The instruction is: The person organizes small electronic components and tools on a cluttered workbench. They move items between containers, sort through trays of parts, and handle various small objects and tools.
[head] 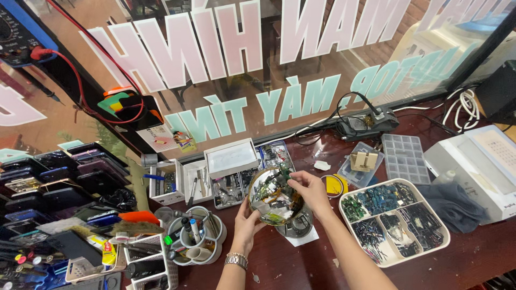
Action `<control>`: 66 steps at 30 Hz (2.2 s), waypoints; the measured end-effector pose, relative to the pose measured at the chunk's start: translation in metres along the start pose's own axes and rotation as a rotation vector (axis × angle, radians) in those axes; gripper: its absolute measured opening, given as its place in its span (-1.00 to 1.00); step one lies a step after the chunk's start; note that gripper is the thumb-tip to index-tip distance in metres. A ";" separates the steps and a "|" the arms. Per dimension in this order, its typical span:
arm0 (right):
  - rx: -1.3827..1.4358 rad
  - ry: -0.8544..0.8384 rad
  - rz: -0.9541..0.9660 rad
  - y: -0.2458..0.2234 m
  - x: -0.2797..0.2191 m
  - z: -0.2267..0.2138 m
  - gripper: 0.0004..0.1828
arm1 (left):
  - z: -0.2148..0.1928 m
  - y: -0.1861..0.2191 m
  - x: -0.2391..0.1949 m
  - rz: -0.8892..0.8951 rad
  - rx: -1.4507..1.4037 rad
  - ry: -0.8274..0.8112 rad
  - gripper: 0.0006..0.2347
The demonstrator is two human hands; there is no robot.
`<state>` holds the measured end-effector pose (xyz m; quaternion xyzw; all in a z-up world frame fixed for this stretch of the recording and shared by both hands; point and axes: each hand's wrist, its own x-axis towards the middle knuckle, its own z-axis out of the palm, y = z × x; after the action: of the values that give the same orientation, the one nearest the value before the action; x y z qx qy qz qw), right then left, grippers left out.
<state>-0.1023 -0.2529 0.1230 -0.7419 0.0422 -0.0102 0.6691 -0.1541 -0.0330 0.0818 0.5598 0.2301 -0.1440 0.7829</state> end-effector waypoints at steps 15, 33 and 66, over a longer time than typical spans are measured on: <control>-0.599 0.180 -0.294 -0.041 -0.024 0.009 -0.62 | 0.002 0.005 0.003 -0.067 -0.070 -0.003 -0.32; -0.492 0.030 0.354 0.077 0.205 -0.034 -0.67 | 0.091 -0.014 0.209 0.068 -0.238 0.083 -0.58; -0.525 0.279 0.321 0.164 0.019 -0.069 -0.45 | 0.093 -0.084 0.103 -0.043 0.136 -0.130 -0.69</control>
<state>-0.0967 -0.3392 -0.0335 -0.8642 0.2510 0.0050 0.4360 -0.0889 -0.1458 -0.0152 0.5962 0.1806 -0.2123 0.7529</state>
